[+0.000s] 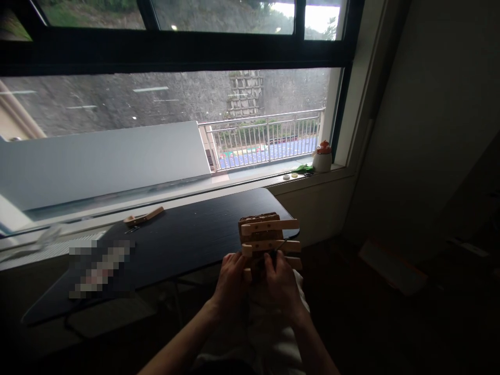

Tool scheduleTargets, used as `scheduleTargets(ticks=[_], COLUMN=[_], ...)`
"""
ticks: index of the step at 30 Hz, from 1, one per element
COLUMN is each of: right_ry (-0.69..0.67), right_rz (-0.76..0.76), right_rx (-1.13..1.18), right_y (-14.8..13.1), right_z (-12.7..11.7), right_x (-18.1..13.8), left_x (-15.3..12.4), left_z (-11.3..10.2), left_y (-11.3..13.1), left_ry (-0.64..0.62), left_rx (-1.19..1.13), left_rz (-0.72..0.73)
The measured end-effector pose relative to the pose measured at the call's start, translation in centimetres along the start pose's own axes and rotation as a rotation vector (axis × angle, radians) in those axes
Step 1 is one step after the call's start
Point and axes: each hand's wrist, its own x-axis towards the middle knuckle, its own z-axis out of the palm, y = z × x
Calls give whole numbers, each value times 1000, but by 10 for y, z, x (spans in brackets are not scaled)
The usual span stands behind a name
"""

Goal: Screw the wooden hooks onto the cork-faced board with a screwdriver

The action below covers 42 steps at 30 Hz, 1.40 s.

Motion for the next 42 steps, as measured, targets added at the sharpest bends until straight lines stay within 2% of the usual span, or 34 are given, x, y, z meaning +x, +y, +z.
scheduleTargets(ticks=[2, 6, 7, 10, 12, 14, 17, 19, 21, 26, 32, 38, 42], right_ry=[-18, 124, 119, -3, -76, -103, -97, -178, -240, -239, -136, -61, -77], right_rz=[21, 44, 35, 19, 10, -15, -132, -182, -213, -271, -322, -550, -622], right_rx=[51, 126, 104, -18, -41, -62, -142, -194, -255, -388, -342, -337, -354], right_y=[-1, -3, -2, -1, -6, -16, -32, -37, -34, -15, -15, -23, -27], right_z=[-4, -8, -6, 2, -2, -15, -45, -64, -77, -94, -90, -72, -63], right_x=[1, 3, 3, -1, -2, -1, 3, 4, 1, -21, -37, -35, -35], left_x=[0, 0, 0, -1, -2, -1, 0, 0, 0, 0, 2, 4, 5], left_z=[1, 3, 3, 2, 2, 2, 2, 2, 1, -1, 0, 2, 0], left_y=[-1, -2, -2, -2, -2, -2, -4, -4, -4, -1, -3, -5, -3], left_ry=[7, 21, 25, 22, 19, 19, 17, 16, 17, 26, 36, 26, 21], left_rx=[3, 7, 5, -6, -9, -7, -4, -6, -9, -2, -9, -17, -24], left_rz=[4, 5, 4, 6, 10, 11, 8, 9, 11, -8, -22, -28, -37])
